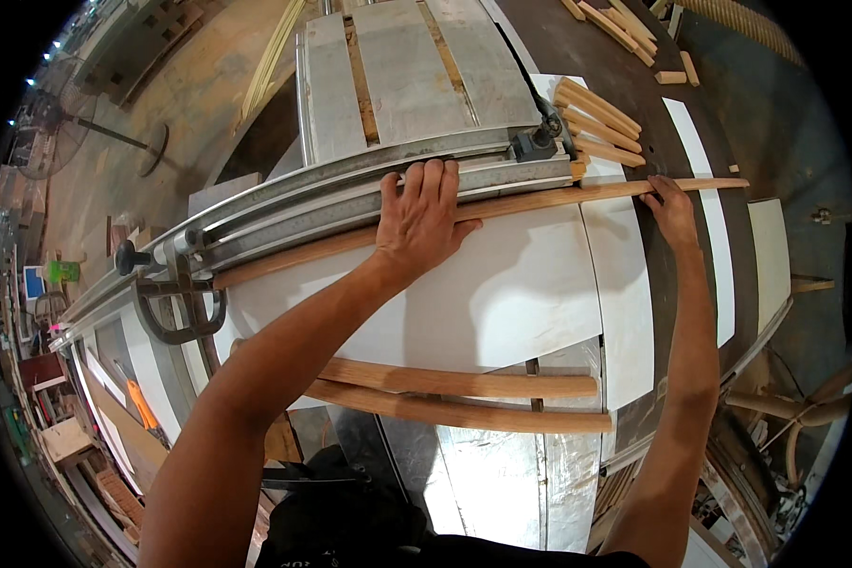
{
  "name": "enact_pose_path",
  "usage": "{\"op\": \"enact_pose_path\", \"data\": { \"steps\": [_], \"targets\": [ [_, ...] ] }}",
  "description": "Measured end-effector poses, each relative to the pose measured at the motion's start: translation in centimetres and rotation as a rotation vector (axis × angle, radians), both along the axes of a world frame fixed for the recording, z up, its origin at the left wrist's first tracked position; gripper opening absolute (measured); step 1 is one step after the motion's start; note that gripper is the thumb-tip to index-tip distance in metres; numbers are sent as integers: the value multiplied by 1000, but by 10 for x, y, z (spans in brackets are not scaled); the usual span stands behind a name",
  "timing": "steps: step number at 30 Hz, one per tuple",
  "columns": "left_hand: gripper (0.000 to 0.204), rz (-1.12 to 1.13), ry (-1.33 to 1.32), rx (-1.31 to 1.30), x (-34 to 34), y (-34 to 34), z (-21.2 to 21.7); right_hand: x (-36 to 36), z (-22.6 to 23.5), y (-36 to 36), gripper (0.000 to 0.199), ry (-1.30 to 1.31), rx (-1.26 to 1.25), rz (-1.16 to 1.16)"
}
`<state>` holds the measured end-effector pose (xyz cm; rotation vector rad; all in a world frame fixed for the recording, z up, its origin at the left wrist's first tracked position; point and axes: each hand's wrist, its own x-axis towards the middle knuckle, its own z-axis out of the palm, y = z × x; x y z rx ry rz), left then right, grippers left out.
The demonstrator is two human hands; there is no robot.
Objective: The person stacks curved wooden pieces onto a cardboard sheet on the floor. They then unwrap a bundle of long wooden dowels and feed them one by one through a table saw to cut them into shorter segments.
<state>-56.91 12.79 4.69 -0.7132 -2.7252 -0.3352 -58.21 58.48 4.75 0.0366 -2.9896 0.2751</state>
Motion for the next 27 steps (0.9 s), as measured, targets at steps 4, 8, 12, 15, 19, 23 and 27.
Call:
{"op": "enact_pose_path", "data": {
  "steps": [4, 8, 12, 15, 19, 23, 27],
  "targets": [
    [86, 0, 3, -10, 1, 0, 1, 0, 0, 0, 39, 4, -2, 3],
    [86, -1, 20, 1, 0, -1, 1, -1, -1, 0, 39, -2, -1, -7],
    [86, 0, 12, -4, 1, 0, 1, -1, -3, 3, 39, 2, 13, -2],
    [86, -1, 7, 4, 0, -1, 0, -1, -2, 3, 39, 13, 23, 4],
    [86, 3, 5, 3, 0, -2, 0, 0, 2, -4, 39, -3, -9, -25],
    [86, 5, -4, 0, 0, -1, 1, 1, 2, -4, 38, -1, 4, -29],
    [86, 13, 3, -1, 1, -1, 0, 1, 3, -5, 38, -14, 1, -25]
  ]
}}
